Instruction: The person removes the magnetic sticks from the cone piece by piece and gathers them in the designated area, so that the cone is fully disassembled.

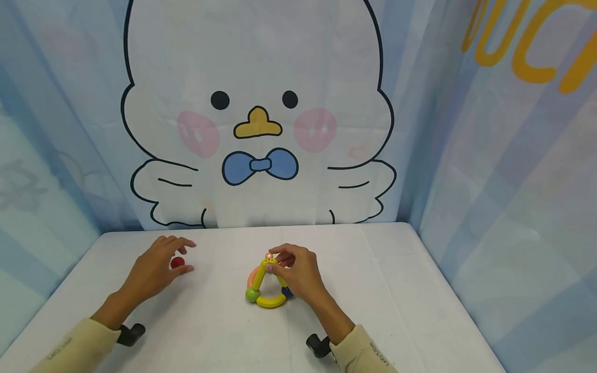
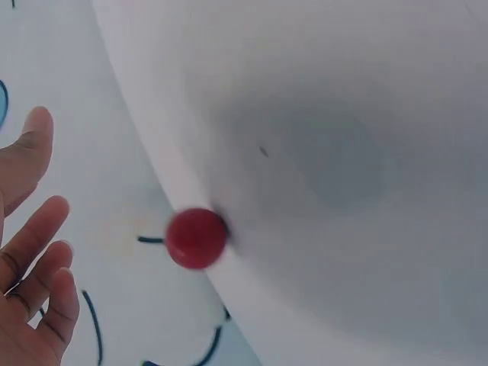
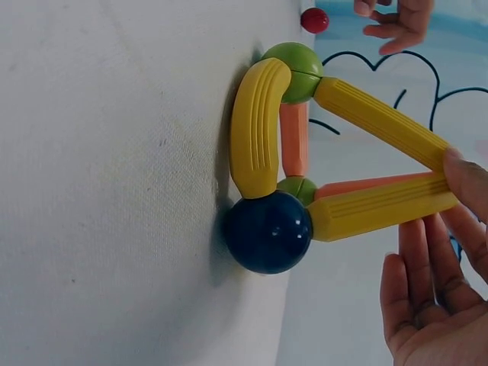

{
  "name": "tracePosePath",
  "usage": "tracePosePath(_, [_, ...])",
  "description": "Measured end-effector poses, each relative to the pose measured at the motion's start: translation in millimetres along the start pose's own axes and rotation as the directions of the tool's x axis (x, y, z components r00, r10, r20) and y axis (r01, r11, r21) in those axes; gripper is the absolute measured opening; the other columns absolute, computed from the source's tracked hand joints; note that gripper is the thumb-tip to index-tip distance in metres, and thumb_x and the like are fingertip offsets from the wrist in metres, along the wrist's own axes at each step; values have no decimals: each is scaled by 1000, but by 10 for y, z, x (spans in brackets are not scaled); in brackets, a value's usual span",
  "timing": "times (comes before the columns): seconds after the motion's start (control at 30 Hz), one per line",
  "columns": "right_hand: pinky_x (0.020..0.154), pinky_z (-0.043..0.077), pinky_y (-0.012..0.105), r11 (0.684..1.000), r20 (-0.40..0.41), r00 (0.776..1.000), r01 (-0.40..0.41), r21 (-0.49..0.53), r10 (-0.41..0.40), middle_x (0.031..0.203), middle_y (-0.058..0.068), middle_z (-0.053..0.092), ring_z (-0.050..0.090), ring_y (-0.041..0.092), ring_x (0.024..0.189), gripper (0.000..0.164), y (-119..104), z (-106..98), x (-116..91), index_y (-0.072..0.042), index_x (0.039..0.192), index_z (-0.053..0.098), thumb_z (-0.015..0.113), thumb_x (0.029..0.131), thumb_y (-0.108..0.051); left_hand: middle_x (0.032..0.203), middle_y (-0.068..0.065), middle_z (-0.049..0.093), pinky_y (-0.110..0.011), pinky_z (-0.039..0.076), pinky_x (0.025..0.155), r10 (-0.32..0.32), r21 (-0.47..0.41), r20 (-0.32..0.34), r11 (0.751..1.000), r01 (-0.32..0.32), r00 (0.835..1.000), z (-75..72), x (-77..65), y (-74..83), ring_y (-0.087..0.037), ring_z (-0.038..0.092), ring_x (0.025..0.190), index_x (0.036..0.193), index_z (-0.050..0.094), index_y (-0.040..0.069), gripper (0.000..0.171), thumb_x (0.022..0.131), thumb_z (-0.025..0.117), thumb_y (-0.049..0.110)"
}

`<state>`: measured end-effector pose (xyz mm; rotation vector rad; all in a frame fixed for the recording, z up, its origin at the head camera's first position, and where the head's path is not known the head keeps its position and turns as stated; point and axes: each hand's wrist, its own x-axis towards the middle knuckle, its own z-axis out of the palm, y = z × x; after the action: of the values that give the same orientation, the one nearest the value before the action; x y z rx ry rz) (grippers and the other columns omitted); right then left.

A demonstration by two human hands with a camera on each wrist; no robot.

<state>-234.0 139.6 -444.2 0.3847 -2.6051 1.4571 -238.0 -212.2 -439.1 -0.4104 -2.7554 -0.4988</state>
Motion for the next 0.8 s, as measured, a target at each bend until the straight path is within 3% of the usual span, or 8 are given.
tracePosePath(0.27, [82,59,21,1000,-2,1000,7,-4,-7,96,-5,71,67,11,88,29,7,0,0,-27,118,80,87,90,-23,104,-4,71,-35,60,74,108,9,-65,994,-108,992,62,24,418,-21,59,102,127,70,18,56,79,96,29])
tracePosePath(0.53, [82,59,21,1000,-4,1000,1,-8,-1,96,-4,71,68,11,88,29,11,0,-1,-28,118,80,87,90,-23,103,1,73,-31,62,79,130,-54,-57,990,-133,990,200,50,846,-16,59,103,127,72,23,56,78,96,36])
tracePosePath(0.8, [83,60,21,1000,10,1000,16,-11,-16,96,-4,71,68,11,87,30,-4,-10,-3,-25,120,80,86,91,-22,104,7,72,-30,61,82,122,-109,-24,986,-124,992,418,64,1145,-11,58,102,129,72,26,58,78,96,39])
